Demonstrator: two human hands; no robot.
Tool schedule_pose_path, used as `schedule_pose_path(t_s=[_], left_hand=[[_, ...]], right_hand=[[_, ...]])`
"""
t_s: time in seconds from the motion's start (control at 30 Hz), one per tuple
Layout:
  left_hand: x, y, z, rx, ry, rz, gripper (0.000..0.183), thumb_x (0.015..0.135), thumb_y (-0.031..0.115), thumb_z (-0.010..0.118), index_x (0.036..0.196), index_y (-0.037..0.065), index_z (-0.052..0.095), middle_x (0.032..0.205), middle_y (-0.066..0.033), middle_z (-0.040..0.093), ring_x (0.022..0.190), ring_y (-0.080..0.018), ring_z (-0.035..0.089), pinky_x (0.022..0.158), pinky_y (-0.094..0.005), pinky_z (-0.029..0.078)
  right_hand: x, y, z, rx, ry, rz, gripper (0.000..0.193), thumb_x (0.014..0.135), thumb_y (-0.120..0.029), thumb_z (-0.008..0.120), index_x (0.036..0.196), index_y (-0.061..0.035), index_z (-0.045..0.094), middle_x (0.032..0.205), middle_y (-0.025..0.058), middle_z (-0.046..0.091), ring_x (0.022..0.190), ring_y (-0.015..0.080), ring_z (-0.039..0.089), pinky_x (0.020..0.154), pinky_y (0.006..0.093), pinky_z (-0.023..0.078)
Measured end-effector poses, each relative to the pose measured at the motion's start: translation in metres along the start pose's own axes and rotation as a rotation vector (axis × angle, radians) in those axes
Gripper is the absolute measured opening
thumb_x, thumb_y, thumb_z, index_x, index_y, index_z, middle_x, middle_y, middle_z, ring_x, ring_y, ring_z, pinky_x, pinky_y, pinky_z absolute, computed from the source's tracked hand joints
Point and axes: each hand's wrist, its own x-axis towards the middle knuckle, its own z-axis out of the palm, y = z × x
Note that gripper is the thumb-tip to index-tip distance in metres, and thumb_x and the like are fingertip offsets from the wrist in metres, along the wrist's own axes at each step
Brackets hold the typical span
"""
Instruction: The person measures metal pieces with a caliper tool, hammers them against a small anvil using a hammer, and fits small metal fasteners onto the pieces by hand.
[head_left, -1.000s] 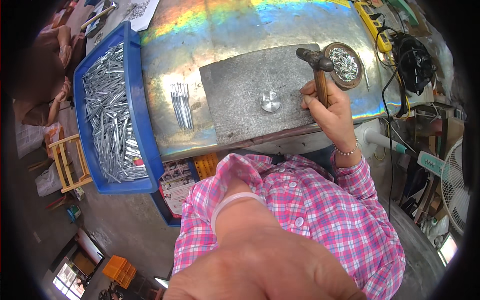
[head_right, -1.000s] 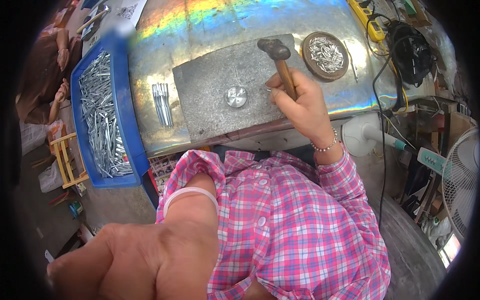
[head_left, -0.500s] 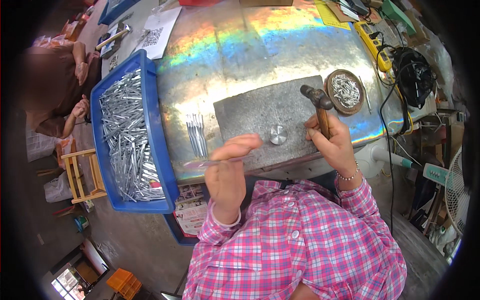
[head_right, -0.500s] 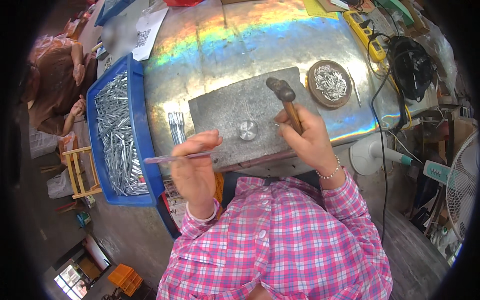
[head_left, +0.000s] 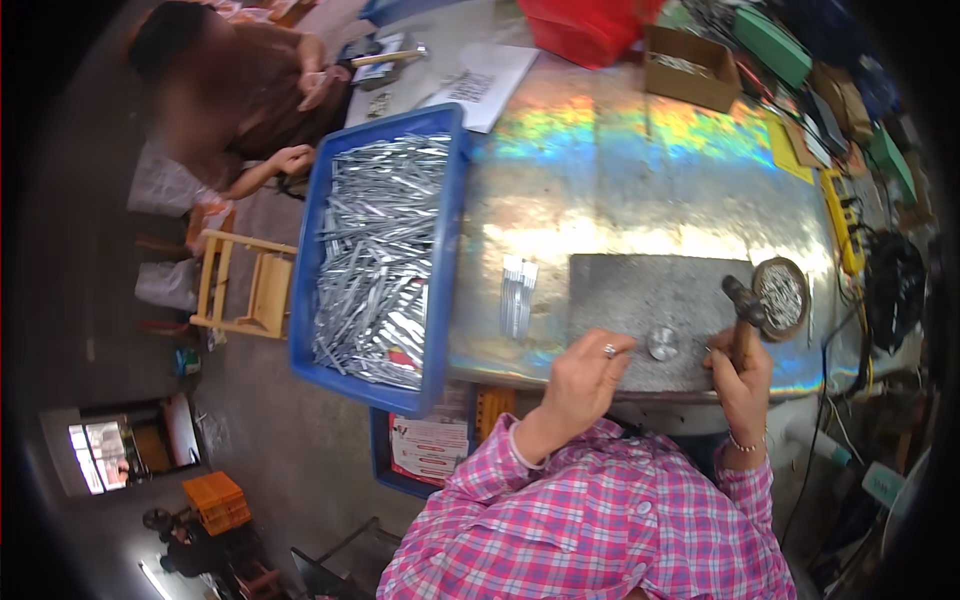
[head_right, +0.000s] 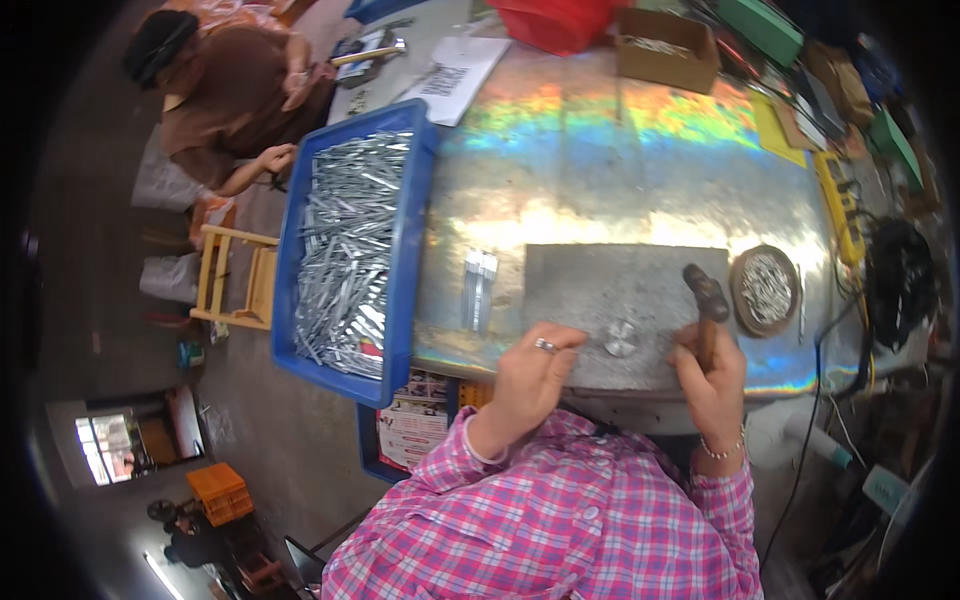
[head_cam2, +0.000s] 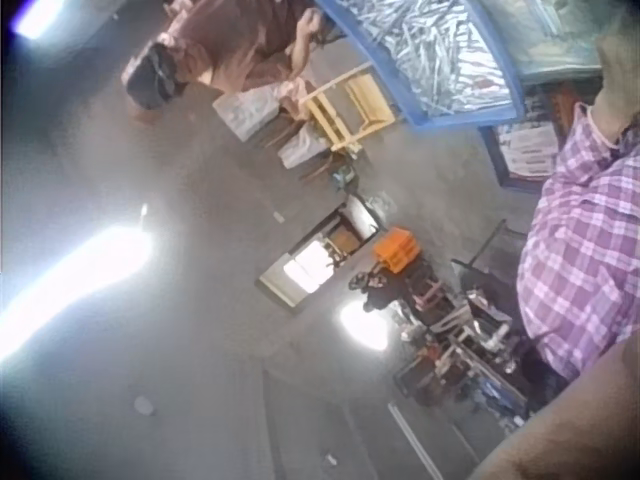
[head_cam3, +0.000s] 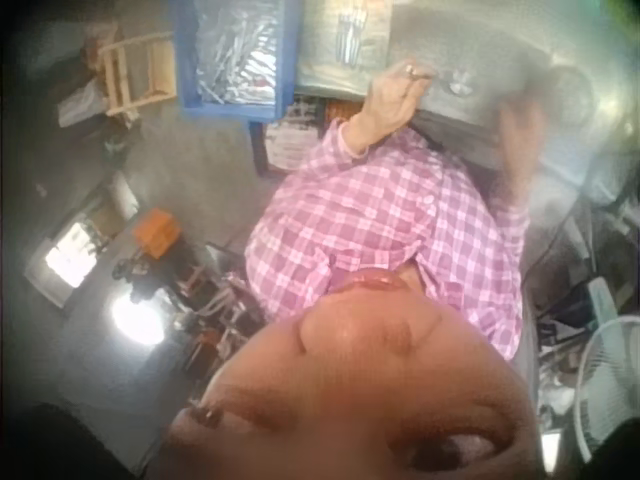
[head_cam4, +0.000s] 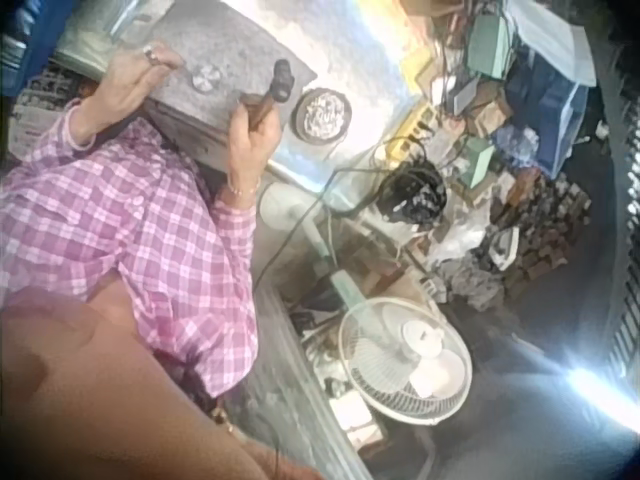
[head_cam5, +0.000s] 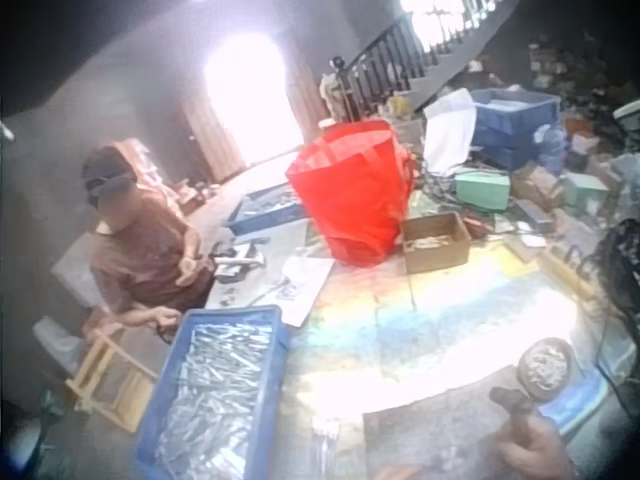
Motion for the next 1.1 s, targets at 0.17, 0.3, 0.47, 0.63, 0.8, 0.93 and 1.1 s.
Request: schedule_pose_path(t_s=[0.17,0.3,0.47,0.63,0.8,0.93,1.1], left_hand=[[-0.002,-0.002,0.000,-0.012,0.015,0.010,0.012,0.085,0.002,0.059,0.097,-0.001,0.061,0.089,-0.0173,0.061,0.076,-0.0334,0.061,0.064,-0.0357,0.049],[0.000,0.000,0.000,-0.024,-0.021,0.009,0.013,0.085,0.002,0.059,0.098,-0.001,0.059,0.087,-0.0170,0.059,0.077,-0.0350,0.060,0.065,-0.0370,0.048],[0.000,-0.002,-0.003,-0.009,-0.042,0.026,0.013,0.088,0.004,0.058,0.100,-0.002,0.059,0.089,-0.0172,0.059,0.076,-0.0344,0.060,0.065,-0.0363,0.048],[0.001,-0.004,-0.004,-0.041,-0.068,0.045,0.016,0.086,0.000,0.056,0.103,-0.002,0.056,0.088,-0.0175,0.057,0.079,-0.0362,0.059,0.065,-0.0384,0.046],[-0.016,-0.003,-0.007,-0.461,-0.060,-0.311,0.022,0.096,0.006,0.049,0.114,-0.004,0.054,0.098,-0.0133,0.064,0.084,-0.0165,0.063,0.070,-0.0267,0.052],[-0.017,0.002,-0.012,-0.648,-0.077,-0.350,0.024,0.098,0.006,0.046,0.119,-0.004,0.051,0.099,-0.0111,0.063,0.085,-0.0132,0.063,0.073,-0.0246,0.053],[-0.017,0.008,-0.012,-0.714,-0.257,-0.402,0.024,0.095,0.004,0.051,0.117,-0.005,0.052,0.098,-0.0105,0.064,0.081,-0.0134,0.064,0.071,-0.0237,0.052]], right_hand=[[-0.002,-0.004,0.002,0.018,-0.044,0.043,0.010,0.084,0.002,0.053,0.094,0.0022,0.056,0.082,0.0033,0.058,0.071,0.0095,0.056,0.064,0.0228,0.045],[-0.001,0.000,0.001,0.059,0.019,0.044,0.010,0.084,0.002,0.051,0.094,0.0020,0.055,0.082,0.0034,0.056,0.072,0.0101,0.055,0.064,0.0237,0.044],[0.002,-0.002,0.004,0.016,0.009,-0.024,0.009,0.084,0.002,0.052,0.093,0.0020,0.054,0.082,0.0040,0.056,0.072,0.0100,0.054,0.065,0.0239,0.045],[0.004,-0.004,0.003,0.031,-0.002,0.005,0.009,0.084,0.002,0.053,0.092,0.0021,0.054,0.082,0.0037,0.057,0.072,0.0097,0.055,0.065,0.0239,0.046],[-0.003,-0.001,0.003,0.118,0.081,-0.040,0.010,0.086,0.000,0.052,0.095,-0.0003,0.053,0.077,0.0044,0.055,0.053,0.0046,0.045,0.050,0.0192,0.037],[-0.011,-0.017,0.006,0.367,0.063,0.177,0.008,0.085,0.002,0.053,0.093,-0.0003,0.052,0.071,0.0046,0.054,0.043,0.0042,0.042,0.039,0.0188,0.032],[-0.017,-0.031,0.012,0.381,-0.079,0.163,0.008,0.085,0.001,0.054,0.093,-0.0009,0.052,0.074,0.0055,0.056,0.048,0.0051,0.047,0.042,0.0186,0.036]])
